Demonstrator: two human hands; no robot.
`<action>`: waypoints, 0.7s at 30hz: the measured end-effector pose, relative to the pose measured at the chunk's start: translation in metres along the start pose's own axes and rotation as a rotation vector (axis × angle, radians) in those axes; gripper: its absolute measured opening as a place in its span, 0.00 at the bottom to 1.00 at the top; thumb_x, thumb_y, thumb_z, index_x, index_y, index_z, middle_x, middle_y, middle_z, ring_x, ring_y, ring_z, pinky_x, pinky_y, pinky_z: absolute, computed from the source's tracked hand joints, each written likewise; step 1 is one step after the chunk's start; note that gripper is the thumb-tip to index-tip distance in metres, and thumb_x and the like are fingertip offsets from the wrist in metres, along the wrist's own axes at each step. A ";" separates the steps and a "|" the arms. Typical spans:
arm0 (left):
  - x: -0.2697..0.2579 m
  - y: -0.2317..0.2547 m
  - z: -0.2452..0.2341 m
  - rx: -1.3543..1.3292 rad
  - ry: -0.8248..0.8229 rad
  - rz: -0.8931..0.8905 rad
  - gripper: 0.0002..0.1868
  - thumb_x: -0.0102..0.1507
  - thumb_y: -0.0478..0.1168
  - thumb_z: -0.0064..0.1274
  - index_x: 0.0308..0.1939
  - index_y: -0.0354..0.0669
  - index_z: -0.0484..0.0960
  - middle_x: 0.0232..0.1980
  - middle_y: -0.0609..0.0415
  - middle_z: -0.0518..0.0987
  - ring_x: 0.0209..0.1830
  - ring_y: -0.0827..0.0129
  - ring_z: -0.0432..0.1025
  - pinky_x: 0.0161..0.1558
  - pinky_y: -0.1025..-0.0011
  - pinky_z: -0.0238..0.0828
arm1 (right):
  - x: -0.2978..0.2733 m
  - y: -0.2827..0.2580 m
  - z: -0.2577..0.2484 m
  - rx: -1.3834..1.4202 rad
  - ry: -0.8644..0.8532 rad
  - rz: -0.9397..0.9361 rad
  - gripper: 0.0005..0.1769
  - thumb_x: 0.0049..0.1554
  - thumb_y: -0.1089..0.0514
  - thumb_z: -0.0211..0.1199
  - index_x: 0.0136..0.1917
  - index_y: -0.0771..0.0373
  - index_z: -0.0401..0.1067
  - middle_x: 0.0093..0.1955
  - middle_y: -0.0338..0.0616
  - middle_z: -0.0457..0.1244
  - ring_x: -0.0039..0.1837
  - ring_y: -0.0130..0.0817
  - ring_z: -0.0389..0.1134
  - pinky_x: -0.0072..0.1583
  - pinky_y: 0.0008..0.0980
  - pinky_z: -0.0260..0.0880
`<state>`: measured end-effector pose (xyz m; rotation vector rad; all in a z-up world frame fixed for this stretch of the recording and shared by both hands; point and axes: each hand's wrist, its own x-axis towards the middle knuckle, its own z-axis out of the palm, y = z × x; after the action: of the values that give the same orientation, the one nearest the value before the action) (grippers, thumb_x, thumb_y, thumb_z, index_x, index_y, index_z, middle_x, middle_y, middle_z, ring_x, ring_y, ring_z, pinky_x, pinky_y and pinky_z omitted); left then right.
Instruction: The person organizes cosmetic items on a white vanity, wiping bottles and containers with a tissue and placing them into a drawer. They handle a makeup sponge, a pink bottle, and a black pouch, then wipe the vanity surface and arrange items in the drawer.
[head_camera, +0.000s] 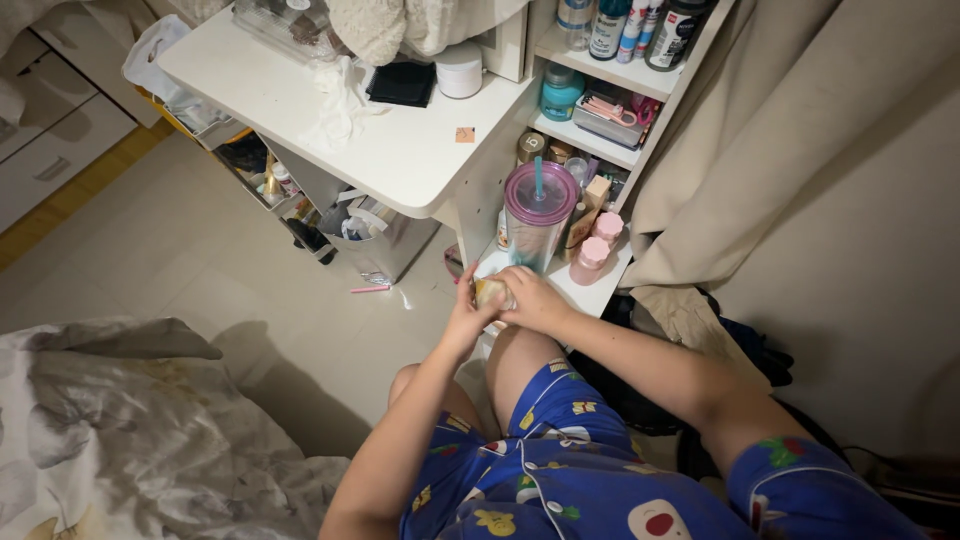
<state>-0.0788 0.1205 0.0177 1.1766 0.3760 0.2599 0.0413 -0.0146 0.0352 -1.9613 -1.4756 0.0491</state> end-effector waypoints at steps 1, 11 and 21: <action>0.002 -0.009 -0.005 0.001 -0.001 -0.001 0.37 0.62 0.40 0.58 0.73 0.50 0.57 0.65 0.48 0.70 0.59 0.65 0.68 0.55 0.68 0.71 | -0.001 0.002 0.003 0.001 0.001 0.002 0.37 0.46 0.47 0.73 0.64 0.64 0.68 0.62 0.53 0.63 0.66 0.53 0.64 0.67 0.46 0.64; 0.014 -0.030 -0.018 -0.135 0.002 0.031 0.36 0.65 0.35 0.56 0.73 0.40 0.56 0.70 0.47 0.67 0.64 0.64 0.69 0.62 0.66 0.71 | -0.018 0.015 -0.012 0.135 0.060 -0.016 0.29 0.53 0.60 0.67 0.67 0.63 0.68 0.67 0.53 0.63 0.68 0.52 0.64 0.67 0.45 0.64; 0.027 -0.041 -0.004 0.055 0.095 0.113 0.37 0.63 0.28 0.56 0.74 0.41 0.59 0.63 0.47 0.72 0.58 0.64 0.71 0.59 0.68 0.71 | -0.029 0.025 -0.019 0.137 0.242 0.111 0.05 0.54 0.60 0.63 0.46 0.60 0.72 0.45 0.46 0.67 0.49 0.46 0.71 0.51 0.39 0.69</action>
<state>-0.0557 0.1193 -0.0258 1.2444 0.4022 0.4064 0.0598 -0.0525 0.0262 -1.8639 -1.1773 -0.0361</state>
